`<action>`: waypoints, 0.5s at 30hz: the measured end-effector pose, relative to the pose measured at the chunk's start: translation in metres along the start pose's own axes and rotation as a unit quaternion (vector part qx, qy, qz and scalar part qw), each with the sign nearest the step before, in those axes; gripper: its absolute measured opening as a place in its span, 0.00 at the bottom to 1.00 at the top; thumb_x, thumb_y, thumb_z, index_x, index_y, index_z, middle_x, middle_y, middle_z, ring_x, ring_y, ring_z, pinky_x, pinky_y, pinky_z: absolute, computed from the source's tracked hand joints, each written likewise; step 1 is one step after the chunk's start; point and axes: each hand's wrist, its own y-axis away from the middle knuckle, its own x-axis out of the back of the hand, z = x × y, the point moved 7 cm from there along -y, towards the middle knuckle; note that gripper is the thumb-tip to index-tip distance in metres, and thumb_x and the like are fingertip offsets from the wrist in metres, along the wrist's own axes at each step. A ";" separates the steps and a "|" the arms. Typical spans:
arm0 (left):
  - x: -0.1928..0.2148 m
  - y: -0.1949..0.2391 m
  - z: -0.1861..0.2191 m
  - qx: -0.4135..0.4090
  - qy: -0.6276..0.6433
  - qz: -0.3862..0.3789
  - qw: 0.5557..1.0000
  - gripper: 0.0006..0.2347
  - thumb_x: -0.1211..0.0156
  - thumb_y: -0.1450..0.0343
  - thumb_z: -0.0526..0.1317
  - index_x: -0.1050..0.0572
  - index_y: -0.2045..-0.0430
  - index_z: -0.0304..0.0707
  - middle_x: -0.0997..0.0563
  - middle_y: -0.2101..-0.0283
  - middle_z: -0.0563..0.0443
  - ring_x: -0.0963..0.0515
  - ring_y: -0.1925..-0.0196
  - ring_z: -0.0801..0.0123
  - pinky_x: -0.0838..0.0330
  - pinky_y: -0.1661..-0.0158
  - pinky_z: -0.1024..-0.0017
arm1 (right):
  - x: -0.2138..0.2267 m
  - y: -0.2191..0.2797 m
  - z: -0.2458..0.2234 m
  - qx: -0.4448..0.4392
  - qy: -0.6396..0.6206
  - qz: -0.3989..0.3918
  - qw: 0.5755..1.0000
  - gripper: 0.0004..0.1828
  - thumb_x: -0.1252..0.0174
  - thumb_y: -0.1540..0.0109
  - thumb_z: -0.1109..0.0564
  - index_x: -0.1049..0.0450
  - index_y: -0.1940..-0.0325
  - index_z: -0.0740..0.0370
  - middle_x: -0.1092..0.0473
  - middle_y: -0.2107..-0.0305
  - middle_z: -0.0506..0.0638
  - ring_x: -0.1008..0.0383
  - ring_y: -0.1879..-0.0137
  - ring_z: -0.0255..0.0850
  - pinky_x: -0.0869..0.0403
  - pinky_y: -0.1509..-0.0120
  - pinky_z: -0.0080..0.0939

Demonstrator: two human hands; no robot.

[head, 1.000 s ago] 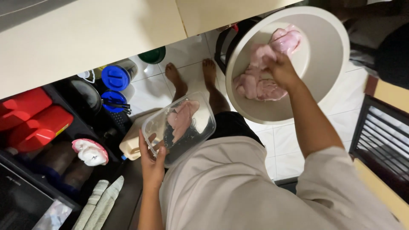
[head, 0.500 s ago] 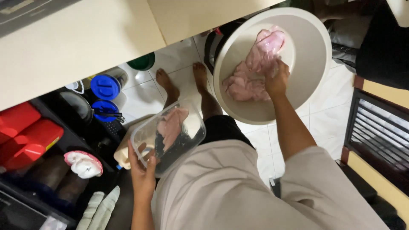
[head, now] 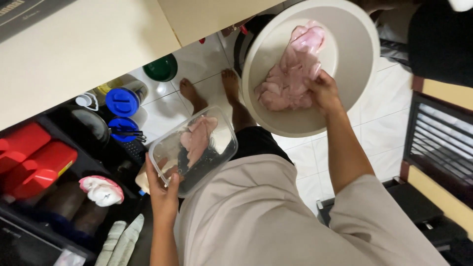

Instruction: Inspecting and transferring raw chicken pieces from a large mixing bowl into a clear plastic storage container.

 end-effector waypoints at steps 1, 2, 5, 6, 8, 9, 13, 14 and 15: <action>0.001 -0.003 -0.004 -0.014 0.001 -0.002 1.000 0.40 0.42 0.32 0.50 0.57 0.24 0.55 0.35 0.31 0.38 0.23 0.40 0.52 0.24 0.50 0.61 | 0.003 0.008 -0.006 0.010 0.002 -0.045 0.999 0.10 0.37 0.38 0.67 0.28 0.58 0.55 0.29 0.66 0.45 0.28 0.57 0.36 0.25 0.53 0.36; 0.002 -0.006 -0.009 -0.027 0.002 -0.003 1.000 0.40 0.42 0.31 0.49 0.57 0.24 0.56 0.34 0.32 0.38 0.23 0.39 0.51 0.24 0.49 0.60 | 0.006 0.017 -0.013 0.020 0.003 -0.090 0.996 0.15 0.38 0.38 0.68 0.24 0.48 0.58 0.24 0.58 0.48 0.23 0.51 0.40 0.21 0.44 0.39; -0.004 -0.010 0.000 -0.030 -0.002 -0.011 0.999 0.39 0.42 0.31 0.49 0.57 0.24 0.55 0.34 0.32 0.39 0.23 0.41 0.57 0.23 0.50 0.64 | 0.023 0.034 -0.020 0.021 -0.043 -0.149 0.988 0.15 0.41 0.36 0.65 0.28 0.45 0.60 0.26 0.65 0.46 0.26 0.57 0.34 0.30 0.49 0.29; -0.004 -0.012 -0.003 -0.032 0.002 -0.013 0.999 0.39 0.42 0.31 0.49 0.57 0.24 0.55 0.34 0.32 0.39 0.23 0.41 0.57 0.23 0.50 0.64 | 0.019 0.043 -0.028 0.024 -0.040 -0.149 0.988 0.15 0.41 0.36 0.65 0.28 0.45 0.60 0.26 0.65 0.46 0.26 0.57 0.34 0.30 0.49 0.29; -0.008 -0.015 -0.002 -0.071 0.036 -0.032 0.996 0.38 0.43 0.26 0.40 0.60 0.22 0.54 0.43 0.30 0.23 0.32 0.34 0.34 0.26 0.45 0.46 | 0.018 0.059 -0.044 0.059 -0.009 -0.110 0.992 0.12 0.43 0.36 0.70 0.27 0.51 0.61 0.25 0.64 0.48 0.22 0.59 0.39 0.25 0.51 0.36; -0.010 -0.015 0.002 -0.072 0.037 -0.033 0.996 0.38 0.43 0.26 0.40 0.60 0.22 0.54 0.43 0.30 0.23 0.32 0.34 0.34 0.26 0.45 0.46 | 0.024 0.060 -0.041 0.060 -0.008 -0.110 0.992 0.12 0.43 0.36 0.70 0.27 0.51 0.61 0.25 0.64 0.48 0.22 0.59 0.39 0.25 0.51 0.36; -0.012 -0.015 0.010 -0.069 0.044 -0.030 0.996 0.38 0.43 0.27 0.40 0.60 0.22 0.53 0.43 0.30 0.25 0.31 0.35 0.38 0.25 0.46 0.49 | 0.053 0.052 -0.022 0.091 0.078 -0.054 0.991 0.10 0.43 0.33 0.67 0.28 0.48 0.61 0.26 0.64 0.45 0.25 0.58 0.34 0.26 0.49 0.33; -0.011 -0.015 0.011 -0.071 0.043 -0.030 0.996 0.38 0.42 0.26 0.40 0.60 0.22 0.53 0.43 0.30 0.24 0.30 0.36 0.39 0.24 0.46 0.49 | 0.062 0.049 -0.017 0.114 0.145 -0.017 0.983 0.11 0.42 0.33 0.67 0.27 0.47 0.60 0.26 0.63 0.44 0.26 0.58 0.32 0.26 0.50 0.32; -0.009 -0.015 0.008 -0.070 0.041 -0.026 0.996 0.38 0.42 0.26 0.40 0.60 0.22 0.53 0.43 0.30 0.24 0.30 0.36 0.39 0.24 0.46 0.49 | 0.060 0.051 -0.010 0.112 0.144 -0.021 0.983 0.11 0.42 0.33 0.67 0.27 0.47 0.60 0.26 0.63 0.44 0.26 0.58 0.32 0.26 0.50 0.32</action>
